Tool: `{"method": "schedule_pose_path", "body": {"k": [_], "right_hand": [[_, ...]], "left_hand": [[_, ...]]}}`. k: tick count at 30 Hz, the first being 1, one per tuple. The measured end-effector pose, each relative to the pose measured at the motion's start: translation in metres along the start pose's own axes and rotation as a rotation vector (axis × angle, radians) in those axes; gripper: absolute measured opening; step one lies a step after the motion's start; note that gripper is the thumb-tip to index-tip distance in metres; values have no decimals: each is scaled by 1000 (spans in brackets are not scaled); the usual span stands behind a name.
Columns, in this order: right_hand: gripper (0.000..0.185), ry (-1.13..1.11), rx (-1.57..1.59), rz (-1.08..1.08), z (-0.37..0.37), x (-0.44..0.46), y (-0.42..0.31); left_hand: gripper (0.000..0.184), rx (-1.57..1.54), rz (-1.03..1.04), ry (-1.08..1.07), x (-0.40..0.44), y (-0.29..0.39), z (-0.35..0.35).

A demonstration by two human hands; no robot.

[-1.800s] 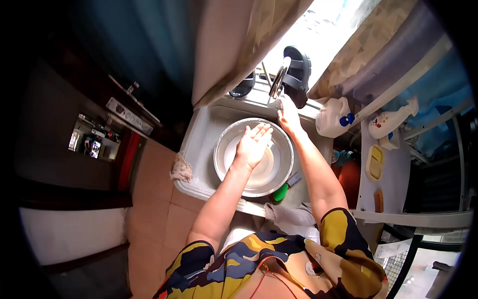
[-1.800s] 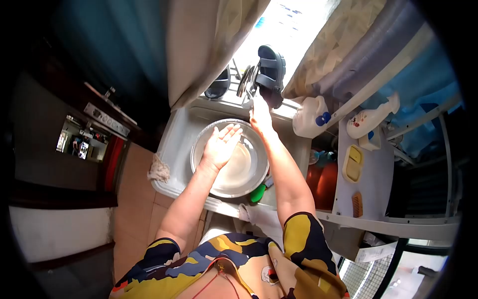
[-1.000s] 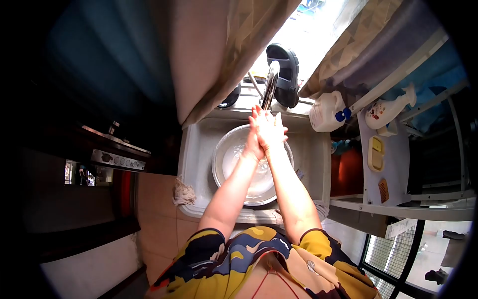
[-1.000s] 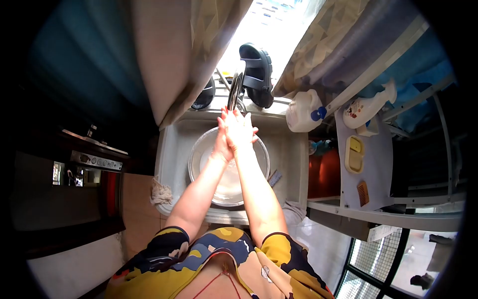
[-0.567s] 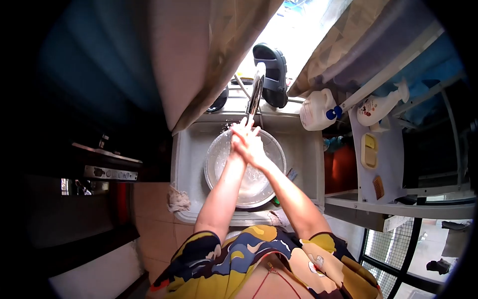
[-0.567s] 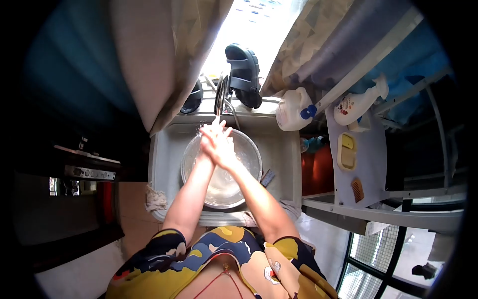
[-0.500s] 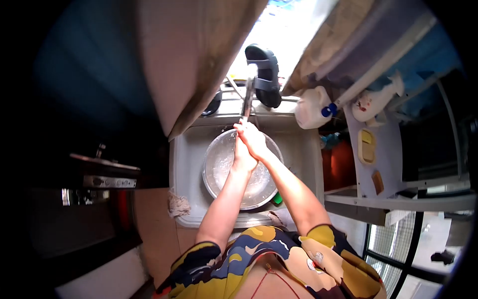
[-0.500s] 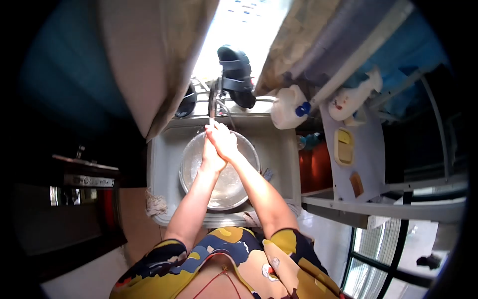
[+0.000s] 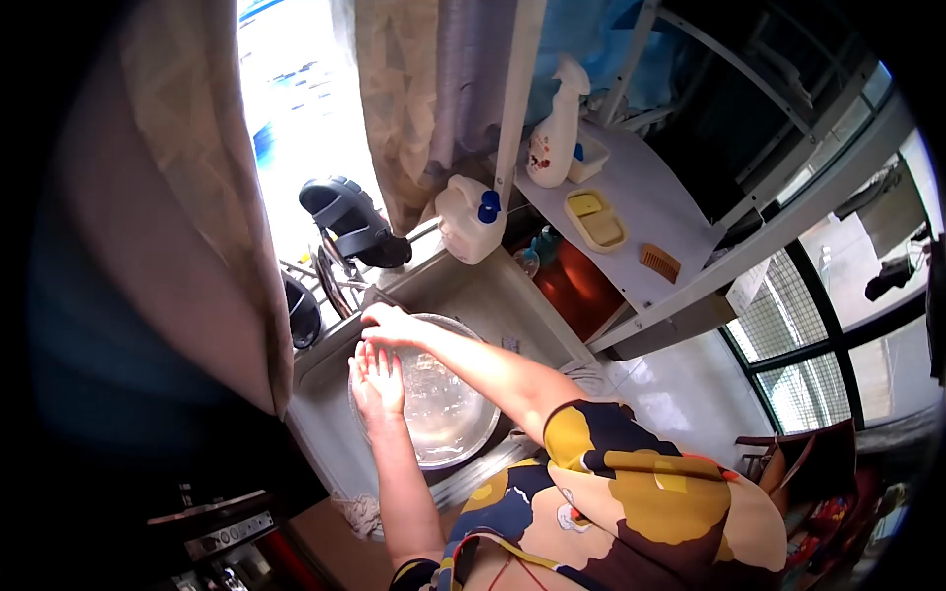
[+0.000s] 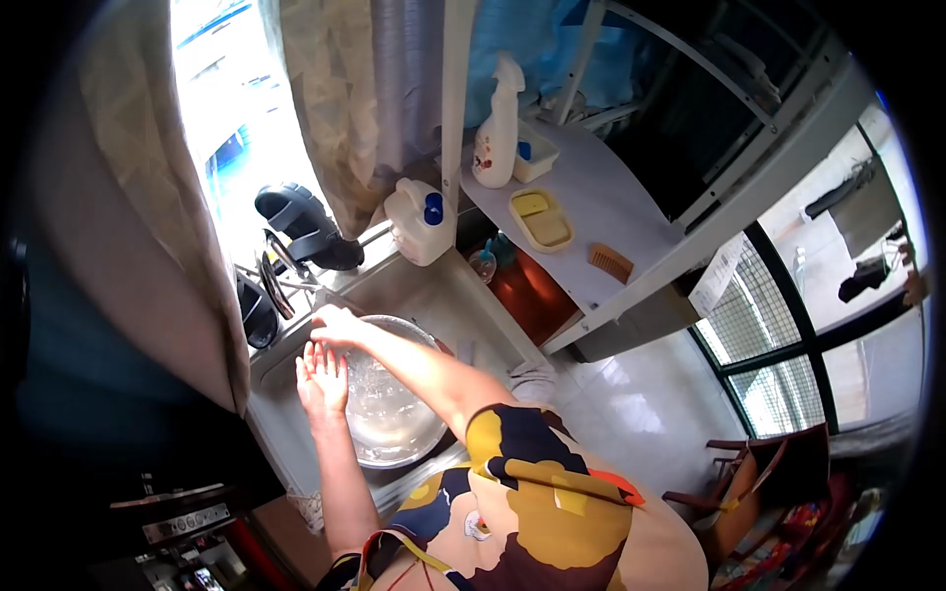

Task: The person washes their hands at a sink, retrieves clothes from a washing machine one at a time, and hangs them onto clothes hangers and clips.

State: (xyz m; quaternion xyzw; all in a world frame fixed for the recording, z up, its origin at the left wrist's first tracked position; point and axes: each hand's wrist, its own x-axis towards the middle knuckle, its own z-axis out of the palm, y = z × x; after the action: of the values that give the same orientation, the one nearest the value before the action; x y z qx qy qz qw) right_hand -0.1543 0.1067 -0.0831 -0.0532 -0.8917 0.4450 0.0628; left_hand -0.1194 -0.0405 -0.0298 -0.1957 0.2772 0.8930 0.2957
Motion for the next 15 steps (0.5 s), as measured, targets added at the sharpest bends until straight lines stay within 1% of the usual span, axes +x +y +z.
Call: {"method": "schedule_pose_path", "body": {"k": [1, 2, 3, 5, 6, 9, 10, 13, 14, 15], "right_hand": [[53, -64, 276, 45, -3, -14, -10], [54, -110, 608, 134, 4, -28, -17], [58, -194, 890, 252, -4, -49, -36], [57, -100, 1283, 314, 18, -63, -28], [57, -66, 1438, 345, 17, -75, -25], [56, 12, 1677, 417, 8, -100, -29], [56, 28, 1718, 432, 5, -109, -32], [55, 59, 1786, 443, -4, -131, -46], [55, 59, 1800, 438, -7, -139, -53], [55, 59, 1816, 432, -11, -147, -59]], "left_hand": [[41, -94, 2, 38, 8, -2, -4], [41, -109, 23, 126, 8, -4, -3], [43, -191, -14, -118, 19, -8, -20], [44, -243, -53, 41, -8, -22, 8], [40, -322, -44, -192, -1, -35, -11], [27, 197, 234, -246, -16, -65, -5], [27, 269, 248, -379, -24, -67, 0], [34, 679, 565, -240, -58, -90, 23], [42, 922, 645, -270, -75, -90, 30], [44, 1089, 779, -305, -84, -91, 28]]}}
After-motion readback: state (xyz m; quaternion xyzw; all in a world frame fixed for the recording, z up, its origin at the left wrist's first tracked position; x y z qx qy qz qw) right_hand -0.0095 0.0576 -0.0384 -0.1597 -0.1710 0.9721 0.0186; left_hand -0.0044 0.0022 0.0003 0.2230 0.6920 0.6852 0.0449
